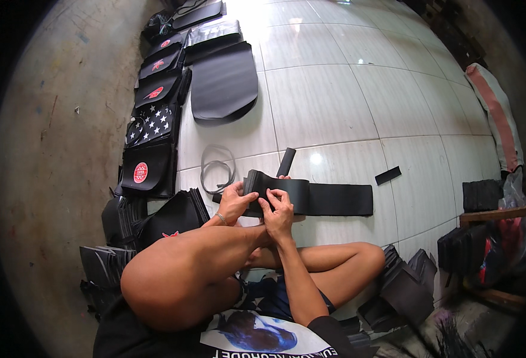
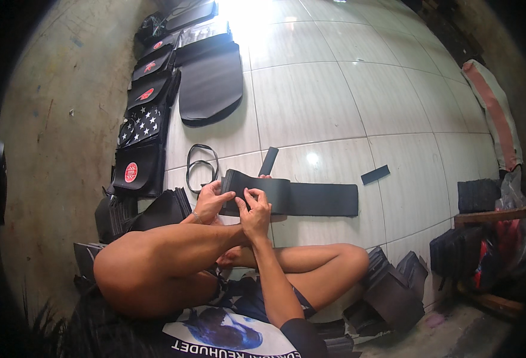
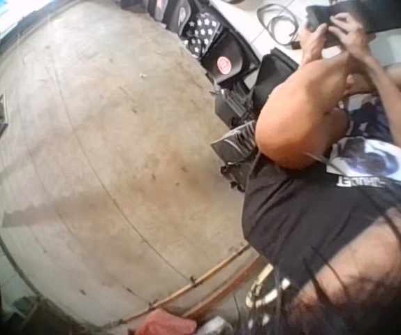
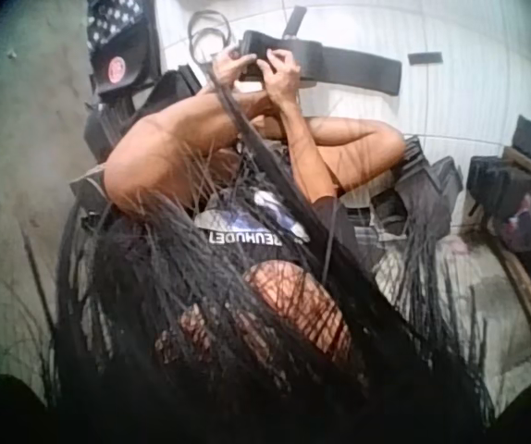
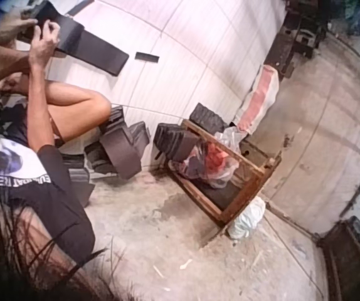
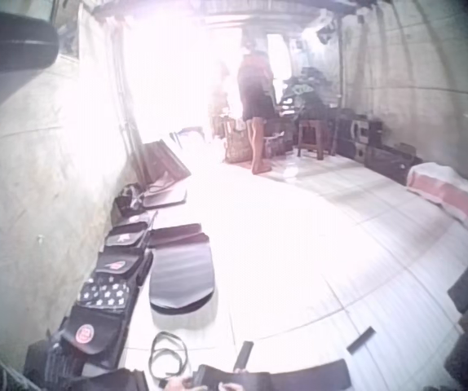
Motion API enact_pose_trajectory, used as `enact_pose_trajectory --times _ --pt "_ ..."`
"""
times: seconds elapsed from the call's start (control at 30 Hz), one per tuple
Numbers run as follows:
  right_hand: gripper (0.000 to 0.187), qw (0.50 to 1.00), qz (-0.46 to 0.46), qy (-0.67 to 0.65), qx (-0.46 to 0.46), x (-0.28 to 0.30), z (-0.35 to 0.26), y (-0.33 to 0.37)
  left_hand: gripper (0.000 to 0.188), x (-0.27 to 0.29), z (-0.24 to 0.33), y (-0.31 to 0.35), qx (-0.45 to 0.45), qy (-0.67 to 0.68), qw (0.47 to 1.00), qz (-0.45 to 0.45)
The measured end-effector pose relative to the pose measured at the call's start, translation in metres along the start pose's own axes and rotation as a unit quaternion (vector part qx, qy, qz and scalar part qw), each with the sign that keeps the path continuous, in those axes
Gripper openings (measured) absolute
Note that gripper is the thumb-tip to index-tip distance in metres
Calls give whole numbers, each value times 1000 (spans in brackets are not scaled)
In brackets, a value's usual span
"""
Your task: The person sits on the floor and assembles a black bag by folding and attaching straps to the main body. They handle multiple bag components and finished bags nearby, repeatedly folding and aligning the straps.
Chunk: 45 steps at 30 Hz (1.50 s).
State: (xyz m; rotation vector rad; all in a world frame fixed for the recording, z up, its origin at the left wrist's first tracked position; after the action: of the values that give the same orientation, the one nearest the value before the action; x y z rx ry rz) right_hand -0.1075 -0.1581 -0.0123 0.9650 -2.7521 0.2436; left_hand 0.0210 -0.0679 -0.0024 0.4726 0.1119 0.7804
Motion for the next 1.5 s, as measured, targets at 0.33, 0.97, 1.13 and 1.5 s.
enact_pose_trajectory --times 0.33,0.97,1.13,1.5 --pt "17 992 80 -90 -43 17 19 -5 46 6 12 10 -153 -165 961 161" --pt "13 988 114 -86 -52 25 24 -3 49 -6 12 0 -76 -264 959 68" --pt "16 959 254 -42 -118 181 108 -14 51 16 -5 -5 -56 -259 961 79" --pt "43 998 67 -14 16 46 -4 -8 27 4 -12 -3 21 -66 998 -3"
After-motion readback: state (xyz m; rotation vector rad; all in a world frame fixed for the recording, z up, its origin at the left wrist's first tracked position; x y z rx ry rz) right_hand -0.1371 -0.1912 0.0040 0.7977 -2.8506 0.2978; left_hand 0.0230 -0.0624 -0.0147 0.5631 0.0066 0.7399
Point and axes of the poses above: each hand's wrist, its own y-axis away from the middle knuckle, its own x-axis out of the back of the hand, z = x × y, the point moved 6 cm from there along -y, towards the middle knuckle, and after that the axes turned 3 degrees about -y, right-handed, at the moved point
